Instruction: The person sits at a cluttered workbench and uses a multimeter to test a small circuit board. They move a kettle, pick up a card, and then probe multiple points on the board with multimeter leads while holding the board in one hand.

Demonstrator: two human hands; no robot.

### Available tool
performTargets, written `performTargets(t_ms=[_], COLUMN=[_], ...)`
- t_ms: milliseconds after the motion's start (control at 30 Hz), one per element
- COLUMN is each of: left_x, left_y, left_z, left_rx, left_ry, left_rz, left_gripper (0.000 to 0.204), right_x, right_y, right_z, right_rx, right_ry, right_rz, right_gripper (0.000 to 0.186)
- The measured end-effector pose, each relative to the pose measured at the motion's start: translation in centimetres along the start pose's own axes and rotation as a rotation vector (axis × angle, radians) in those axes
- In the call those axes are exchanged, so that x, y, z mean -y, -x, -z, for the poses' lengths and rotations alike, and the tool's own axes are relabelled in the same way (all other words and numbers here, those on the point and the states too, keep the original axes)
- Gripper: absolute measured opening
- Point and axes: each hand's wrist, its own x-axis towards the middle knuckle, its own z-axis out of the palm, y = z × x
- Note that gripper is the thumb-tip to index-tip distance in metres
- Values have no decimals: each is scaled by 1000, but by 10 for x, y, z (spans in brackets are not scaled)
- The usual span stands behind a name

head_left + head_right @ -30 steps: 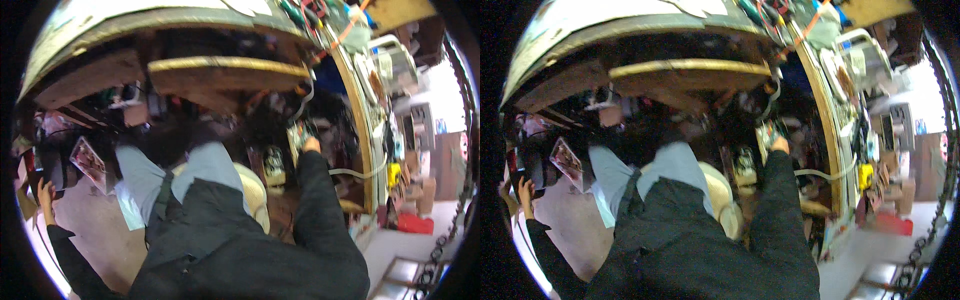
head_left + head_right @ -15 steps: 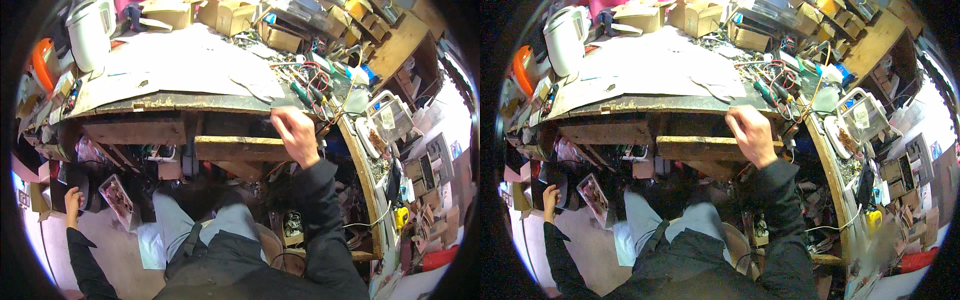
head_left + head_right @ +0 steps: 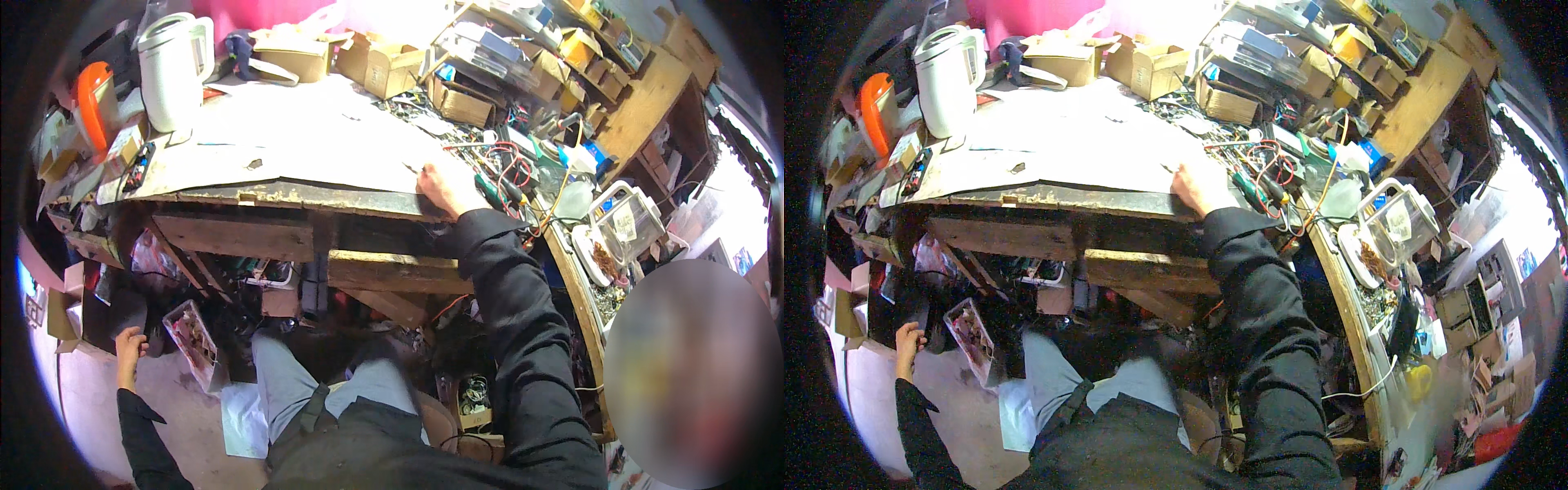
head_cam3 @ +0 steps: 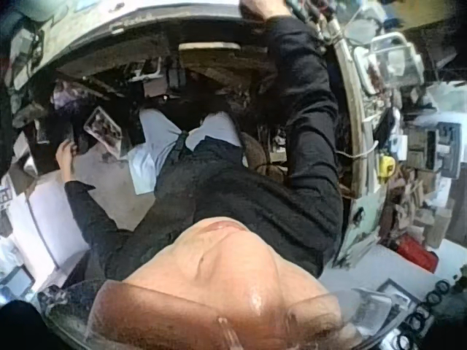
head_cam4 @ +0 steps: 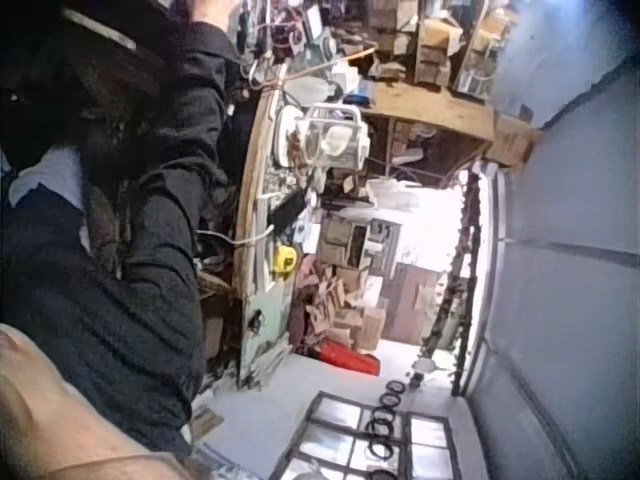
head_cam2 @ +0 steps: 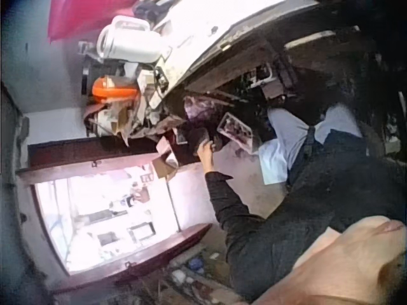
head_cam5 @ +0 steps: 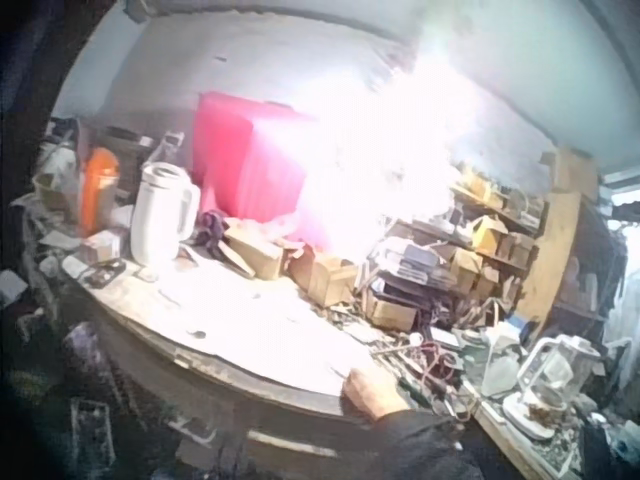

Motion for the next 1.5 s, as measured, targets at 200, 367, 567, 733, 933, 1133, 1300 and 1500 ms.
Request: performTargets(t_ms=[200,367,567,733,933,1133,1300,1500], left_x=[10,26,-1,-115,-158,-202,-179,-145], left_y=[26,25,57,104,134,188,186,182], left_z=[-3,0,-45,-142,-238,-238,-206,-166], left_rx=[48,162,284,191,448,754,862,360], left_ry=[-58,-19,38,157,1042,1576,1490,1097], left_rz=[44,171,13,-247,-167,225,123,214], left_gripper=[31,35,38,38,56,81,64,27], right_x=[-45,-42,27,152,302,306,266,222], right_y=[-17,-25,12,81,137,142,122,111], right_z=[3,5,39,52,44,-6,-6,-7], right_rx=[62,81,-138,-142,-97,6,-2,-332], right_ry=[171,221,-72,-505,-1060,-1123,-845,-614], right_rz=[-56,-169,106,407,641,966,759,503], right_gripper=[25,29,27,24,41,49,46,23])
